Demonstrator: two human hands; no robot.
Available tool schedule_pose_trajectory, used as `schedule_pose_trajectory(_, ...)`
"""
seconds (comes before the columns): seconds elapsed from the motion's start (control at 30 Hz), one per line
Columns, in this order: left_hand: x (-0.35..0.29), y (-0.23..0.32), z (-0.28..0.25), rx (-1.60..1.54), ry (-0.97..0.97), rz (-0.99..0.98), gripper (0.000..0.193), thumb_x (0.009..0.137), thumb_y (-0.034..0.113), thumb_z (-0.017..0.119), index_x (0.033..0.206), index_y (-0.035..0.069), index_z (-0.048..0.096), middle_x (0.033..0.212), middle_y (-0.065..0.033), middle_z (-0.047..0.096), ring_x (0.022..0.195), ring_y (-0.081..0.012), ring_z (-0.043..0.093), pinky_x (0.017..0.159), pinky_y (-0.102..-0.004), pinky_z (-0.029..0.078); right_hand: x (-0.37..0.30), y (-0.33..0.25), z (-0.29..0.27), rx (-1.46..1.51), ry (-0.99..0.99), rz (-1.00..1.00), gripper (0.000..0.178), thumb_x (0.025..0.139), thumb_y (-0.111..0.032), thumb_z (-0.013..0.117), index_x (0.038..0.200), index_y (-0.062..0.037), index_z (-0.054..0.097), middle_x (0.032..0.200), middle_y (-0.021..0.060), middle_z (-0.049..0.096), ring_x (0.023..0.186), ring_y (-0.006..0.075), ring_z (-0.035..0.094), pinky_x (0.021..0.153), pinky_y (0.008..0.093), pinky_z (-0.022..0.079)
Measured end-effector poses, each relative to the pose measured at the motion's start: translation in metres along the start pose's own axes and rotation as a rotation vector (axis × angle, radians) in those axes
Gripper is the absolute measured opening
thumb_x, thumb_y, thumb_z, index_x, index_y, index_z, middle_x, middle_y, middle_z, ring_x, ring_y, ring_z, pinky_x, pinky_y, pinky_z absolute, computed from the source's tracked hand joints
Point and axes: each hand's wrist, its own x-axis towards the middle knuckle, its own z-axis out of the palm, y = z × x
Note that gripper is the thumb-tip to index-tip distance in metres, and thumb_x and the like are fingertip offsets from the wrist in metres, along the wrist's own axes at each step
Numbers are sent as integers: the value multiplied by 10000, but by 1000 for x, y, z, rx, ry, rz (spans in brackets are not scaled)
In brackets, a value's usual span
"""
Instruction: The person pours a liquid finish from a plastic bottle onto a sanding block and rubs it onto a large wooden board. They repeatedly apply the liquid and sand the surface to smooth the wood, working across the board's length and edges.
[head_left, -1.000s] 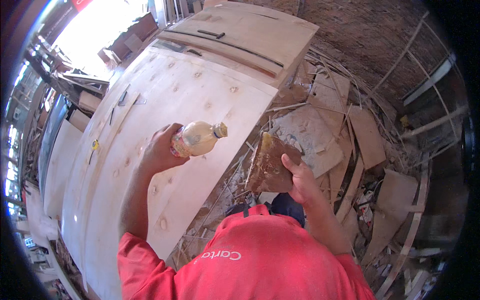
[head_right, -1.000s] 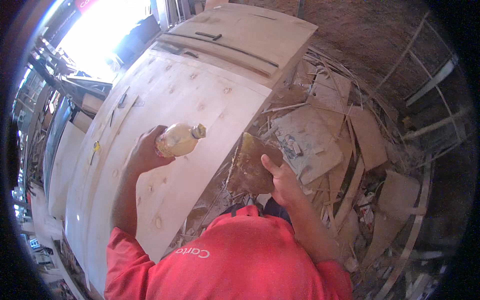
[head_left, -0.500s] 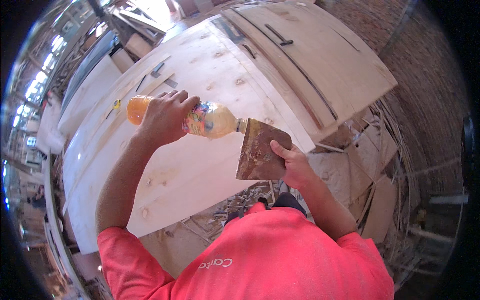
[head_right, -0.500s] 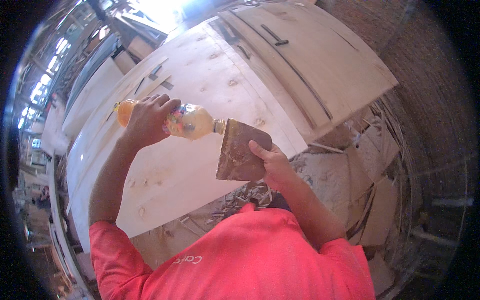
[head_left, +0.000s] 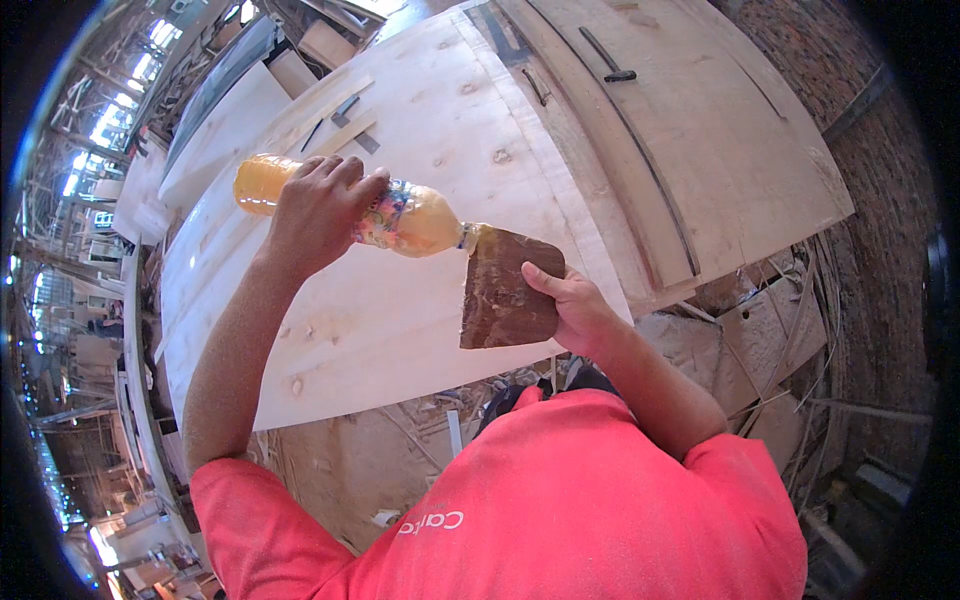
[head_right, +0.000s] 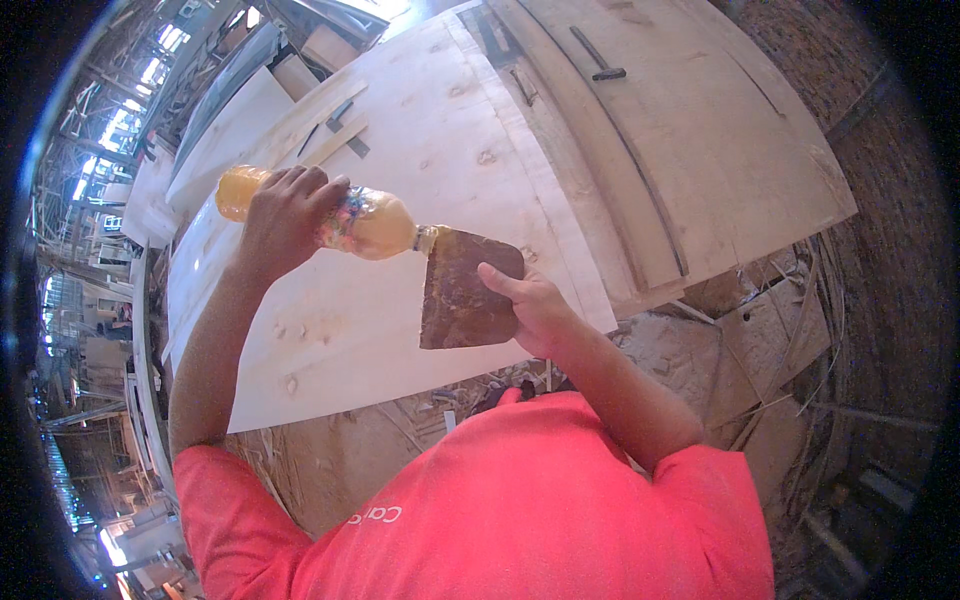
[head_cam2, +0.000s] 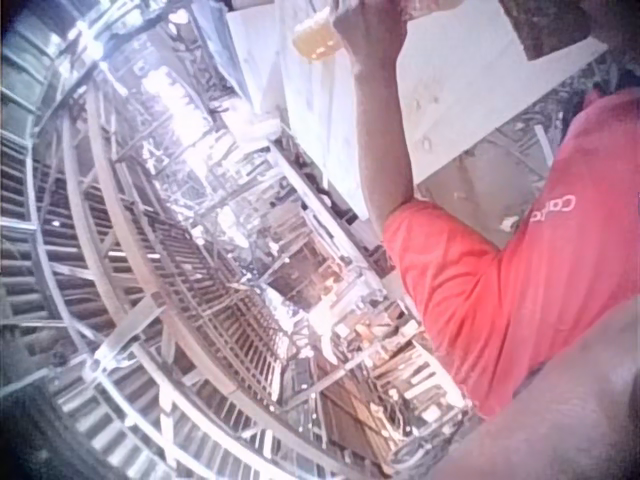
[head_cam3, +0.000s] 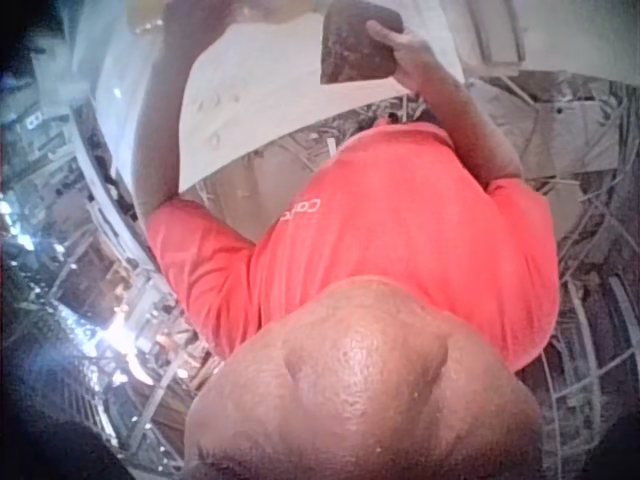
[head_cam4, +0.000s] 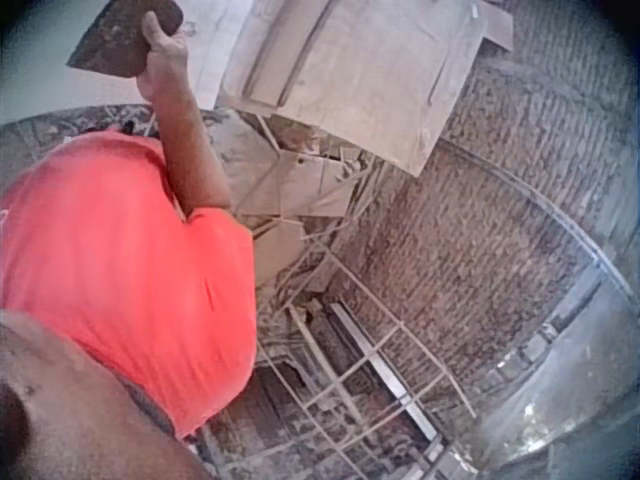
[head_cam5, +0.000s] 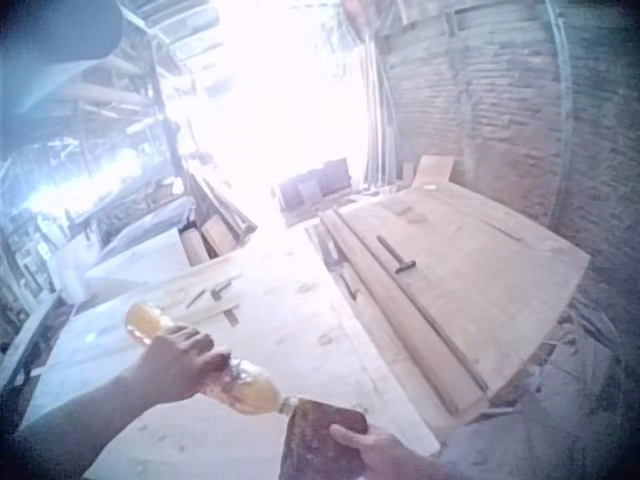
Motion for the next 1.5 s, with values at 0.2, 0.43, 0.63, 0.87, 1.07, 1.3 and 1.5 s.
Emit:
schedule_pose_trajectory(0.2, -8, -8, 0, -2, 71, 10, 455, 734, 148, 801, 1169, 142, 669, 1038, -65, 656, 1023, -303, 676, 912, -462, 536, 4, 8, 8, -18, 19, -10, 425, 1031, -221, 668, 1399, -53, 535, 1248, 98, 675, 1103, 245, 701, 943, 468, 614)
schedule_pose_trajectory(0.43, -39, -18, 11, -10, 109, 4, 476, 717, 129, 807, 1173, 150, 672, 1043, -64, 653, 1049, -301, 678, 949, -470, 542, 5, 35, 25, -21, -1, -29, 395, 1041, -243, 651, 1368, -38, 566, 1252, 105, 684, 1123, 249, 696, 999, 461, 583)
schedule_pose_trajectory(0.63, -62, -26, 12, 8, 156, 30, 464, 729, 138, 820, 1171, 162, 680, 1039, -55, 654, 1016, -279, 684, 909, -434, 555, 6, 62, 38, -22, 4, -67, 411, 1049, -260, 635, 1372, -19, 558, 1266, 132, 688, 1142, 274, 702, 1017, 487, 576)
schedule_pose_trajectory(0.87, -96, -37, 16, -3, 212, 48, 485, 736, 153, 833, 1194, 167, 675, 1036, -56, 657, 1015, -274, 688, 909, -429, 558, 6, 93, 57, -19, 7, -64, 442, 1059, -261, 614, 1415, -19, 512, 1304, 138, 668, 1176, 280, 688, 1036, 494, 565)
schedule_pose_trajectory(1.07, -125, -37, 26, -109, 198, -14, 460, 753, 138, 831, 1183, 153, 671, 1059, -66, 668, 1028, -296, 689, 925, -452, 559, 6, 115, 66, 1, -3, -86, 458, 1058, -274, 616, 1423, -22, 503, 1315, 141, 661, 1183, 283, 686, 1035, 500, 565)
schedule_pose_trajectory(1.3, -149, -28, 52, -298, 160, -177, 519, 717, 145, 860, 1199, 134, 669, 1063, -86, 681, 1019, -321, 687, 892, -452, 566, 5, 120, 69, 36, -38, -51, 476, 1056, -287, 619, 1439, -32, 499, 1303, 142, 668, 1188, 282, 683, 1042, 512, 556)
schedule_pose_trajectory(1.5, -149, -4, 82, -589, 141, -366, 594, 681, 161, 903, 1223, 116, 663, 1108, -99, 706, 1017, -352, 702, 849, -460, 581, -2, 92, 56, 20, 24, -103, 473, 1048, -270, 627, 1430, -14, 516, 1317, 154, 671, 1194, 282, 682, 1044, 489, 554)
